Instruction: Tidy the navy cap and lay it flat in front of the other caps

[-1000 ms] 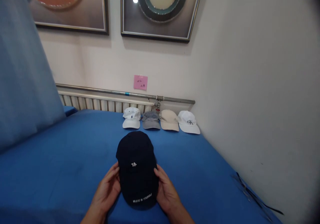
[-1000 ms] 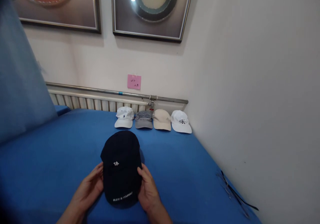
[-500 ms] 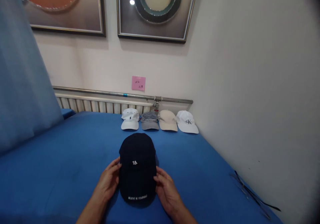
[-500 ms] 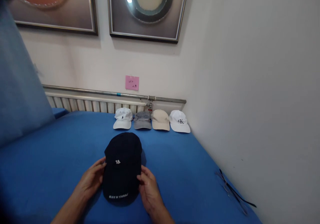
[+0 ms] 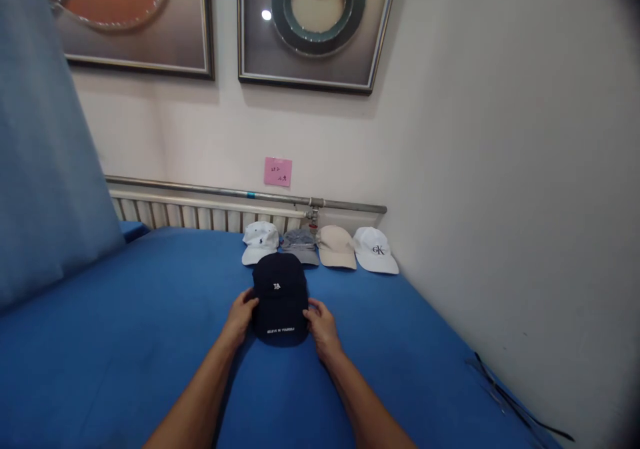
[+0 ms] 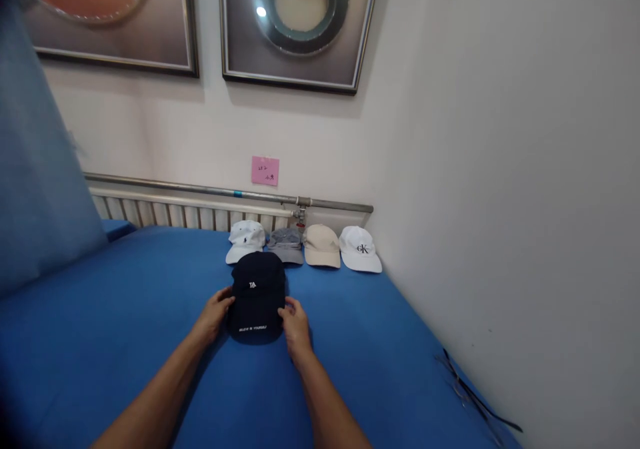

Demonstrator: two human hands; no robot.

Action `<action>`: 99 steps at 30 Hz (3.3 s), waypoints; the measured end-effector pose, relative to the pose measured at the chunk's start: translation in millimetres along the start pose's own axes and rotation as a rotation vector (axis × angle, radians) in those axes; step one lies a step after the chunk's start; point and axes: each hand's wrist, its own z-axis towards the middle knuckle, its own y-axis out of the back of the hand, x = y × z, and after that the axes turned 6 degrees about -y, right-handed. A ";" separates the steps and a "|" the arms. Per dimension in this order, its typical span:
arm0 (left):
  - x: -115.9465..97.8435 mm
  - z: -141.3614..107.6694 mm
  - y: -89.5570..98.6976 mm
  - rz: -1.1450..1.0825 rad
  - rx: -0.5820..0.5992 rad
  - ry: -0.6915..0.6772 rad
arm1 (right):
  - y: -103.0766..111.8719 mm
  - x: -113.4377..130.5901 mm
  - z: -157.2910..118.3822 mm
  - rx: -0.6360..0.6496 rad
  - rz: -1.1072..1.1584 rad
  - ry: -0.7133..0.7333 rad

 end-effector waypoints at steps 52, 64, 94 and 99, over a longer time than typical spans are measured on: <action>27.8 -49.4 53.2 0.882 0.342 -0.631 | 0.8 3.1 -85.7 -0.002 -1.207 0.493; 25.8 -51.4 52.9 0.889 0.349 -0.618 | 0.8 3.3 -86.1 -0.003 -1.220 0.501; 20.9 -59.3 48.0 0.903 0.371 -0.702 | 1.8 -0.1 -85.3 -0.022 -1.250 0.526; 13.6 -73.2 40.9 0.957 0.421 -0.788 | 1.2 -1.0 -84.7 -0.019 -1.255 0.527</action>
